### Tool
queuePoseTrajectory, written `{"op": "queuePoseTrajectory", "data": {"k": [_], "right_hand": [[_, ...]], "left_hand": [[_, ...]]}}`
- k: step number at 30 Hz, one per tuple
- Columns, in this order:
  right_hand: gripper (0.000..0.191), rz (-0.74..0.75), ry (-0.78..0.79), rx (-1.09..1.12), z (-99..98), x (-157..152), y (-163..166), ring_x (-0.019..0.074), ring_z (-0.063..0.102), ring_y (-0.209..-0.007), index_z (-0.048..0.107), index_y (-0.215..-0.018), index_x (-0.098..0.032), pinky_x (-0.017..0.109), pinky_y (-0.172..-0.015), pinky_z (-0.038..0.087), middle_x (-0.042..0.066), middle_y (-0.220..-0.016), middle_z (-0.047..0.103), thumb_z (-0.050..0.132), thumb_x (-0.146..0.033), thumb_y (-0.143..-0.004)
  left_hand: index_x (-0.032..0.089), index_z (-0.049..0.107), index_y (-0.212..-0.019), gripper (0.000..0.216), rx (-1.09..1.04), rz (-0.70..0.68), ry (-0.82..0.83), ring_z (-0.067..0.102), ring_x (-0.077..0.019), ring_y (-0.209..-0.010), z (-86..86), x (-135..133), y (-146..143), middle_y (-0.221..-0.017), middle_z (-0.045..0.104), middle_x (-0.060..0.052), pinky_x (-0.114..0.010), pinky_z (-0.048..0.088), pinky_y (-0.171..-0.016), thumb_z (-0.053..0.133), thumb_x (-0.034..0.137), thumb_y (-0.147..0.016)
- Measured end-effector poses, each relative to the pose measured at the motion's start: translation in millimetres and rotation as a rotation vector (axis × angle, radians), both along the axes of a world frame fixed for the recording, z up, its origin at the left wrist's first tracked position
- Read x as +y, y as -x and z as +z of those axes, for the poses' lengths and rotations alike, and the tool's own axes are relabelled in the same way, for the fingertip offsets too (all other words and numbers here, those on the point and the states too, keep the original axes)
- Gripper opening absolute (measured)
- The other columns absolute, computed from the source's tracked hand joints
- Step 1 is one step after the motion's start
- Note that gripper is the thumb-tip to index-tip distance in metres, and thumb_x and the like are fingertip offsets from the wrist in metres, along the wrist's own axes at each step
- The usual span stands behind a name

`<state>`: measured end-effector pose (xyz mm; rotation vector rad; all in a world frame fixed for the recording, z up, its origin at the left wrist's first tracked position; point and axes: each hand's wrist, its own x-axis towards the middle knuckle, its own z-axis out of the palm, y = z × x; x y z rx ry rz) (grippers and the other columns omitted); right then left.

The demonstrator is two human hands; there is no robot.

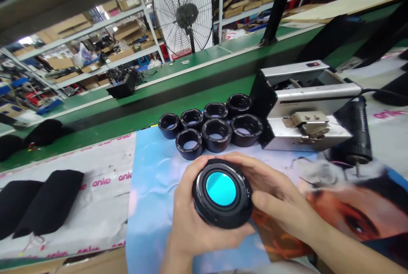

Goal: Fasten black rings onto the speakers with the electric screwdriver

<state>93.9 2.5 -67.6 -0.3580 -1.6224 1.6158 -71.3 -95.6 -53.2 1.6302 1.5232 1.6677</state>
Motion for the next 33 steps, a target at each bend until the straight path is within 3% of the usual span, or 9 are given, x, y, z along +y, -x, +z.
{"op": "queuePoseTrajectory", "data": {"k": [6, 9, 15, 17, 20, 24, 28, 30, 33], "right_hand": [[0.044, -0.239, -0.206, 0.029, -12.1, -31, 16, 0.0158, 0.052, -0.146, 0.053, -0.152, -0.036, 0.022, -0.119, 0.052, -0.001, -0.153, 0.055, 0.045, -0.05, -0.11], [0.046, -0.375, -0.279, -0.056, -15.5, -48, 19, 0.0148, 0.044, -0.152, 0.046, -0.155, -0.033, 0.02, -0.123, 0.047, 0.0, -0.157, 0.05, 0.032, -0.043, -0.113], [0.047, -0.283, -0.427, -0.192, 2.0, 0, 6, 0.0155, 0.072, -0.115, 0.055, -0.135, -0.033, 0.027, -0.093, 0.066, 0.002, -0.127, 0.07, 0.013, -0.04, -0.113], [0.032, -0.392, -0.497, -0.282, 12.7, 36, 0, 0.0228, 0.066, -0.124, 0.06, -0.134, -0.03, 0.038, -0.103, 0.063, 0.007, -0.136, 0.065, 0.054, -0.045, -0.107], [0.054, -0.415, -0.636, -0.432, 27.1, 82, 3, 0.0367, 0.048, -0.144, 0.068, -0.132, -0.023, 0.064, -0.128, 0.037, 0.012, -0.145, 0.06, 0.084, -0.044, -0.085], [0.083, -0.218, -0.72, -0.58, 31.7, 109, 23, 0.0401, 0.039, -0.153, 0.06, -0.15, -0.024, 0.071, -0.131, 0.027, 0.011, -0.155, 0.054, 0.091, -0.042, -0.075], [0.075, -0.144, -0.708, -0.644, 28.6, 112, 36, 0.0392, 0.046, -0.15, 0.055, -0.152, -0.025, 0.081, -0.129, 0.009, 0.01, -0.154, 0.057, 0.081, -0.034, -0.082], [0.071, -0.172, -0.686, -0.618, 33.4, 109, 33, 0.0372, 0.054, -0.144, 0.057, -0.149, -0.024, 0.079, -0.13, 0.013, 0.009, -0.151, 0.059, 0.08, -0.035, -0.083], [0.074, -0.247, -0.631, -0.484, 54.6, 96, 17, 0.0303, 0.059, -0.14, 0.053, -0.149, -0.026, 0.059, -0.129, 0.041, 0.007, -0.149, 0.061, 0.08, -0.049, -0.084]], "left_hand": [[0.037, 0.046, -0.152, 0.11, -0.02, 0.025, 0.046, 0.068, -0.0379, -0.135, -2.7, -4, -9, -0.152, 0.061, -0.011, -0.051, 0.061, -0.112, 0.102, 0.029, -0.057], [0.037, 0.047, -0.152, 0.132, -0.044, 0.103, 0.031, 0.063, -0.0436, -0.138, -7.6, -7, -15, -0.163, 0.048, -0.014, -0.055, 0.062, -0.11, 0.109, 0.036, -0.036], [0.036, 0.055, -0.145, 0.108, -0.219, 0.144, 0.067, 0.078, -0.0327, -0.113, -6.0, -11, -22, -0.134, 0.072, -0.006, -0.039, 0.07, -0.089, 0.104, 0.025, -0.05], [0.035, 0.056, -0.145, 0.105, -0.271, 0.124, 0.113, 0.077, -0.0319, -0.116, -1.1, -13, -21, -0.139, 0.07, -0.006, -0.037, 0.07, -0.09, 0.103, 0.026, -0.052], [0.034, 0.054, -0.144, 0.101, -0.3, 0.108, 0.158, 0.075, -0.029, -0.122, 6.0, -13, -17, -0.142, 0.068, -0.004, -0.035, 0.066, -0.099, 0.102, 0.024, -0.056], [0.036, 0.054, -0.14, 0.091, -0.24, 0.053, 0.101, 0.075, -0.023, -0.121, 9.4, -11, -13, -0.136, 0.071, 0.001, -0.031, 0.062, -0.104, 0.097, 0.021, -0.062], [0.035, 0.051, -0.142, 0.092, -0.244, 0.023, 0.081, 0.075, -0.0219, -0.118, 7.7, -9, -13, -0.133, 0.071, 0.001, -0.031, 0.061, -0.103, 0.095, 0.019, -0.063], [0.034, 0.05, -0.142, 0.092, -0.266, 0.009, 0.08, 0.076, -0.0227, -0.117, 8.1, -9, -14, -0.132, 0.072, -0.001, -0.032, 0.062, -0.102, 0.096, 0.02, -0.064], [0.032, 0.05, -0.139, 0.085, -0.287, -0.015, 0.052, 0.078, -0.0237, -0.112, 11.4, -7, -15, -0.126, 0.074, -0.002, -0.035, 0.064, -0.099, 0.097, 0.028, -0.067]]}}
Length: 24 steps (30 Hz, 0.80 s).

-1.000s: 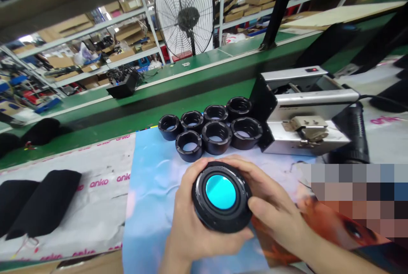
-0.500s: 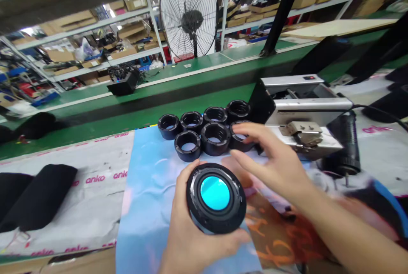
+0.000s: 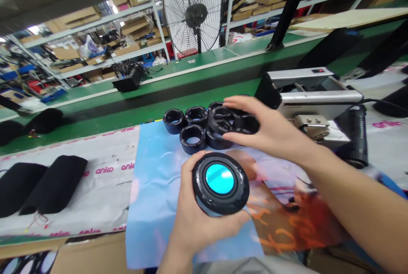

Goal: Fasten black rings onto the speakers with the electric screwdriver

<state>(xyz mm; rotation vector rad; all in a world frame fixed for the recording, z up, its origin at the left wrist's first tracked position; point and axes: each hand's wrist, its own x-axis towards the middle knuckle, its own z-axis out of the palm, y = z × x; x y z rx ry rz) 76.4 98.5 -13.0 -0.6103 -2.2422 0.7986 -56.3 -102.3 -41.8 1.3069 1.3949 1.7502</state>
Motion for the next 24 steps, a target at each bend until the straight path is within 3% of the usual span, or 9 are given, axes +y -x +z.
{"op": "queuePoseTrajectory", "data": {"k": [3, 5, 9, 12, 14, 16, 20, 24], "right_hand": [[0.076, 0.107, -0.005, 0.085, 28.5, -27, -19, 0.0194, 0.064, -0.134, 0.047, -0.151, -0.036, 0.03, -0.117, 0.057, -0.001, -0.145, 0.063, 0.081, -0.057, -0.086], [0.07, 0.126, -0.172, 0.0, 42.4, -52, -25, 0.0168, 0.07, -0.124, 0.046, -0.151, -0.037, 0.024, -0.109, 0.061, -0.003, -0.141, 0.065, 0.074, -0.059, -0.091], [0.056, 0.018, -0.499, -0.119, 47.1, -94, -20, 0.0228, 0.072, -0.105, 0.052, -0.139, -0.022, 0.038, -0.097, 0.068, 0.008, -0.123, 0.069, 0.051, -0.065, -0.103], [0.08, -0.008, -0.551, -0.169, 40.5, -103, -17, 0.0324, 0.071, -0.104, 0.051, -0.138, -0.014, 0.047, -0.084, 0.069, 0.017, -0.119, 0.067, 0.053, -0.081, -0.094], [0.097, 0.06, -0.463, -0.162, 36.7, -97, -22, 0.0367, 0.069, -0.114, 0.048, -0.146, -0.019, 0.05, -0.093, 0.069, 0.017, -0.13, 0.064, 0.062, -0.09, -0.082], [0.103, 0.175, -0.271, -0.131, 33.5, -86, -30, 0.0364, 0.067, -0.126, 0.043, -0.155, -0.03, 0.048, -0.105, 0.066, 0.013, -0.144, 0.06, 0.073, -0.087, -0.075], [0.089, 0.321, 0.044, -0.054, 24.4, -67, -38, 0.0249, 0.066, -0.133, 0.041, -0.157, -0.047, 0.03, -0.108, 0.062, 0.001, -0.15, 0.061, 0.086, -0.062, -0.082], [0.08, 0.314, 0.105, 0.048, 14.6, -66, -32, 0.0129, 0.067, -0.131, 0.045, -0.153, -0.053, 0.016, -0.11, 0.054, -0.008, -0.141, 0.067, 0.087, -0.055, -0.085]], "left_hand": [[0.032, 0.051, -0.135, 0.082, 0.022, 0.0, -0.025, 0.078, -0.0251, -0.111, 2.3, 2, 0, -0.126, 0.074, -0.002, -0.039, 0.064, -0.1, 0.097, 0.032, -0.068], [0.032, 0.05, -0.136, 0.084, 0.016, -0.004, -0.022, 0.079, -0.026, -0.111, 0.5, 2, 1, -0.126, 0.075, -0.002, -0.04, 0.064, -0.101, 0.099, 0.033, -0.067], [0.031, 0.052, -0.141, 0.094, -0.037, -0.039, -0.014, 0.073, -0.0323, -0.125, -8.7, -2, 4, -0.137, 0.072, -0.006, -0.048, 0.059, -0.11, 0.101, 0.042, -0.062], [0.032, 0.054, -0.142, 0.1, -0.044, 0.005, 0.012, 0.068, -0.0349, -0.133, -11.0, -4, 5, -0.143, 0.068, -0.006, -0.051, 0.054, -0.116, 0.104, 0.041, -0.056], [0.032, 0.055, -0.139, 0.1, -0.07, 0.01, 0.027, 0.07, -0.0337, -0.129, -8.0, -3, 4, -0.139, 0.07, -0.005, -0.049, 0.056, -0.114, 0.106, 0.036, -0.054], [0.031, 0.055, -0.136, 0.096, -0.101, -0.005, 0.029, 0.072, -0.0326, -0.125, -3.3, -1, 2, -0.134, 0.073, -0.004, -0.048, 0.058, -0.11, 0.105, 0.033, -0.054], [0.03, 0.055, -0.134, 0.097, -0.12, 0.0, 0.066, 0.073, -0.0333, -0.123, 1.7, 0, 0, -0.133, 0.073, -0.004, -0.048, 0.059, -0.107, 0.105, 0.027, -0.051], [0.03, 0.054, -0.135, 0.098, -0.132, -0.001, 0.083, 0.071, -0.0334, -0.127, 0.3, -1, 2, -0.137, 0.07, -0.005, -0.049, 0.056, -0.11, 0.104, 0.027, -0.05]]}}
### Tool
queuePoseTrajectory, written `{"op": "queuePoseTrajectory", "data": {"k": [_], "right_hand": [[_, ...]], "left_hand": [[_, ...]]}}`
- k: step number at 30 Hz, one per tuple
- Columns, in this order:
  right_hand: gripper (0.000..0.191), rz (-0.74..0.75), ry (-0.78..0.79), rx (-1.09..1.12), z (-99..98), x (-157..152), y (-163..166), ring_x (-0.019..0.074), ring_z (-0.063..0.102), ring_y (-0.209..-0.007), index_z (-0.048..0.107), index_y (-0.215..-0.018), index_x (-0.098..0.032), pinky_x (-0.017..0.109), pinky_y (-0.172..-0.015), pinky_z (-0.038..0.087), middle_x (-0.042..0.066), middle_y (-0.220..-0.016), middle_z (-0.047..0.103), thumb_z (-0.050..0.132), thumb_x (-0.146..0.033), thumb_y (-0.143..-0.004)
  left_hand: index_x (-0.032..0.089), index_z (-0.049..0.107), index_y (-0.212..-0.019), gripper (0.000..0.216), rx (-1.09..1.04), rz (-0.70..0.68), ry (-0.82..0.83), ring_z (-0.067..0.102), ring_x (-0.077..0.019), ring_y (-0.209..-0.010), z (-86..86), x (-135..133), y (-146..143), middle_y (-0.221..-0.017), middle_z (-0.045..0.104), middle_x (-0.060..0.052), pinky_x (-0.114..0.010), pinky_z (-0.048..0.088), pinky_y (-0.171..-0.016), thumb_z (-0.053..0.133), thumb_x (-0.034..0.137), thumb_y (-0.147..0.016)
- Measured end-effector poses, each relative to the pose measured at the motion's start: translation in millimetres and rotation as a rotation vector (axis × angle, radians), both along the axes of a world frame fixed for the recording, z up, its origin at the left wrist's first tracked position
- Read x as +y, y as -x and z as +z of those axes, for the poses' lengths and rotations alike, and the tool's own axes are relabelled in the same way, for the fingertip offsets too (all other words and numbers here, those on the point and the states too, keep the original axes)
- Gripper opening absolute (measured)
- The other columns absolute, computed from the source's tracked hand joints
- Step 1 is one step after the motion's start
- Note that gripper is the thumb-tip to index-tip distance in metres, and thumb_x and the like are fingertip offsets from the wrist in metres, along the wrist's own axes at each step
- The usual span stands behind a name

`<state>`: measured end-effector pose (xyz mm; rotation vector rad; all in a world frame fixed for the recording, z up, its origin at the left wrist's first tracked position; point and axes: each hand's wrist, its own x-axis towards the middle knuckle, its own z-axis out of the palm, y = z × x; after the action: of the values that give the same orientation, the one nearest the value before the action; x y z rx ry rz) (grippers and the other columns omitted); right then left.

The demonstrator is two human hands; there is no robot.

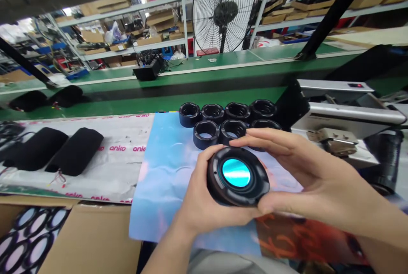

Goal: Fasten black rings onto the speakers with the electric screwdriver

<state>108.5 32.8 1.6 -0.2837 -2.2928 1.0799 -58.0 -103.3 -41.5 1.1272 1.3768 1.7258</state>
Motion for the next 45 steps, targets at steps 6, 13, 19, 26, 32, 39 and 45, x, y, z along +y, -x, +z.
{"op": "queuePoseTrajectory", "data": {"k": [6, 13, 19, 26, 32, 39, 45], "right_hand": [[0.083, -0.066, -0.127, -0.012, -5.8, -5, 2, 0.0113, 0.067, -0.13, 0.043, -0.156, -0.049, 0.013, -0.111, 0.052, -0.006, -0.141, 0.066, 0.086, -0.056, -0.085], [0.068, -0.185, -0.425, -0.134, 2.9, -15, -2, 0.0206, 0.072, -0.121, 0.042, -0.154, -0.033, 0.03, -0.105, 0.064, 0.004, -0.138, 0.068, 0.066, -0.062, -0.097], [0.056, -0.162, -0.437, -0.214, 16.5, -19, -5, 0.0154, 0.076, -0.111, 0.048, -0.145, -0.035, 0.02, -0.086, 0.068, -0.002, -0.134, 0.07, 0.062, -0.063, -0.099], [0.077, -0.037, -0.494, -0.287, 36.8, 8, 4, 0.0202, 0.078, -0.103, 0.051, -0.144, -0.036, 0.03, -0.084, 0.071, -0.005, -0.131, 0.073, 0.087, -0.056, -0.08], [0.055, -0.133, -0.564, -0.249, 34.2, -16, 2, 0.0205, 0.078, -0.105, 0.049, -0.142, -0.029, 0.029, -0.083, 0.071, 0.001, -0.131, 0.072, 0.066, -0.056, -0.097], [0.043, -0.313, -0.565, -0.198, 20.3, -44, 4, 0.0205, 0.078, -0.104, 0.048, -0.139, -0.026, 0.029, -0.081, 0.071, 0.006, -0.125, 0.073, 0.043, -0.056, -0.108], [0.062, -0.276, -0.064, -0.072, -12.6, -53, 6, 0.0214, 0.068, -0.13, 0.037, -0.153, -0.039, 0.034, -0.11, 0.063, 0.004, -0.146, 0.062, 0.065, -0.053, -0.1]], "left_hand": [[0.028, 0.053, -0.136, 0.099, -0.029, -0.043, 0.022, 0.071, -0.0335, -0.125, 1.5, 0, 2, -0.135, 0.071, -0.006, -0.047, 0.057, -0.108, 0.103, 0.023, -0.05], [0.033, 0.05, -0.142, 0.106, -0.073, -0.043, 0.025, 0.067, -0.034, -0.132, -6.6, -2, 3, -0.145, 0.065, -0.006, -0.05, 0.054, -0.113, 0.102, 0.02, -0.05], [0.031, 0.053, -0.139, 0.102, -0.053, -0.053, 0.058, 0.07, -0.0344, -0.125, -5.3, -2, 2, -0.137, 0.07, -0.007, -0.05, 0.057, -0.109, 0.102, 0.02, -0.051], [0.029, 0.051, -0.135, 0.1, -0.049, -0.039, 0.044, 0.072, -0.0338, -0.124, 0.1, 0, 1, -0.137, 0.07, -0.008, -0.049, 0.058, -0.108, 0.103, 0.023, -0.05], [0.027, 0.053, -0.132, 0.094, -0.051, -0.001, 0.02, 0.074, -0.0344, -0.118, -1.2, 2, -1, -0.129, 0.074, -0.008, -0.049, 0.061, -0.105, 0.101, 0.029, -0.051], [0.031, 0.051, -0.143, 0.102, 0.001, -0.028, -0.017, 0.07, -0.0349, -0.13, -8.9, -4, 2, -0.142, 0.068, -0.009, -0.051, 0.058, -0.112, 0.102, 0.03, -0.054], [0.041, 0.05, -0.154, 0.135, 0.257, 0.071, -0.016, 0.049, -0.0442, -0.152, 0.4, -10, 6, -0.17, 0.044, -0.009, -0.057, 0.052, -0.119, 0.106, 0.06, -0.033]]}}
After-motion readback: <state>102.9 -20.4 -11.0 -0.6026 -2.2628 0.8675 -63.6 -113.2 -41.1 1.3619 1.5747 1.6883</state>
